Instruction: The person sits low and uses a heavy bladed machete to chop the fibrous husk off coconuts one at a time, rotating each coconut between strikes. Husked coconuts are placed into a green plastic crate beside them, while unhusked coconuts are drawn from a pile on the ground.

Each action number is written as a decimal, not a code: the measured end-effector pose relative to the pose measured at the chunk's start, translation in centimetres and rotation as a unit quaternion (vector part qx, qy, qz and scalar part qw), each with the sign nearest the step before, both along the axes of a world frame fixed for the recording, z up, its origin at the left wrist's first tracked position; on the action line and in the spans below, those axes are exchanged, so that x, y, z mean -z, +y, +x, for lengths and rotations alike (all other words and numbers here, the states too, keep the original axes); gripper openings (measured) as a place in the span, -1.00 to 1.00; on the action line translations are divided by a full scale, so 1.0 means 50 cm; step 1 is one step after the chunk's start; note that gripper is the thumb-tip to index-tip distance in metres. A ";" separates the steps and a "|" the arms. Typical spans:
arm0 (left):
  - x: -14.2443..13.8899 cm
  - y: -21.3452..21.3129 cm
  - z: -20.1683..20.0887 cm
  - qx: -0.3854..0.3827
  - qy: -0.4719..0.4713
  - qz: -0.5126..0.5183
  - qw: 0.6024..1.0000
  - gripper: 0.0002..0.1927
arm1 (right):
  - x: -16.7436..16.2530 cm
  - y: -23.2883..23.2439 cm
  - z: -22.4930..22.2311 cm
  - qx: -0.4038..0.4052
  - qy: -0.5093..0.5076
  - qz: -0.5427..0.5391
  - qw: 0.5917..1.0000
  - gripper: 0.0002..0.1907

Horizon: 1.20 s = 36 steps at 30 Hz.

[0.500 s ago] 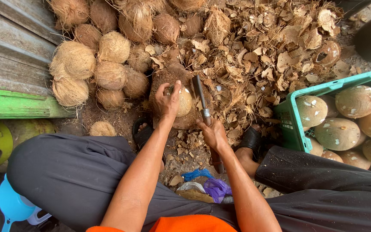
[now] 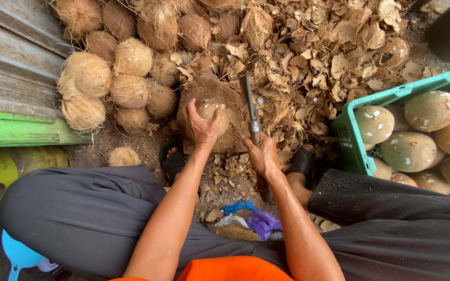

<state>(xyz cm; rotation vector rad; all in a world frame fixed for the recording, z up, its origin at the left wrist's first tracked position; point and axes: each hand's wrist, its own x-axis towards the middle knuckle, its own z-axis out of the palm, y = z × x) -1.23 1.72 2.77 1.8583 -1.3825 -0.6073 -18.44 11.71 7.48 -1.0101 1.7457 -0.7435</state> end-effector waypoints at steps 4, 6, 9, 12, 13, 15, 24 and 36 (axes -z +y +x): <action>0.001 -0.028 0.039 0.114 0.060 0.098 0.987 -0.27 | -0.004 0.012 0.011 -0.034 0.013 0.043 0.998 -0.62; -0.008 -0.063 0.060 0.195 -0.084 0.086 0.973 -0.36 | -0.005 0.001 0.022 -0.047 0.000 0.005 0.999 -0.57; -0.004 -0.049 0.046 0.151 -0.094 -0.009 0.984 -0.45 | -0.003 0.010 0.029 -0.032 0.009 0.008 0.999 -0.60; -0.008 -0.041 0.020 0.068 -0.031 0.009 0.997 -0.56 | -0.007 0.010 0.036 -0.043 0.013 0.023 0.999 -0.53; -0.012 -0.042 0.014 0.057 -0.015 0.034 0.998 -0.57 | -0.009 0.009 0.040 -0.040 0.011 0.025 0.999 -0.55; -0.015 -0.040 0.005 0.035 0.014 0.086 0.996 -0.58 | -0.013 0.011 0.041 -0.034 0.008 0.031 0.999 -0.58; -0.005 -0.044 0.006 0.048 -0.070 0.017 0.996 -0.57 | -0.016 0.002 0.043 0.033 -0.037 -0.064 0.997 -0.49; -0.007 -0.036 0.007 0.042 -0.117 0.016 0.992 -0.61 | -0.015 0.003 0.058 0.032 -0.022 -0.050 0.998 -0.54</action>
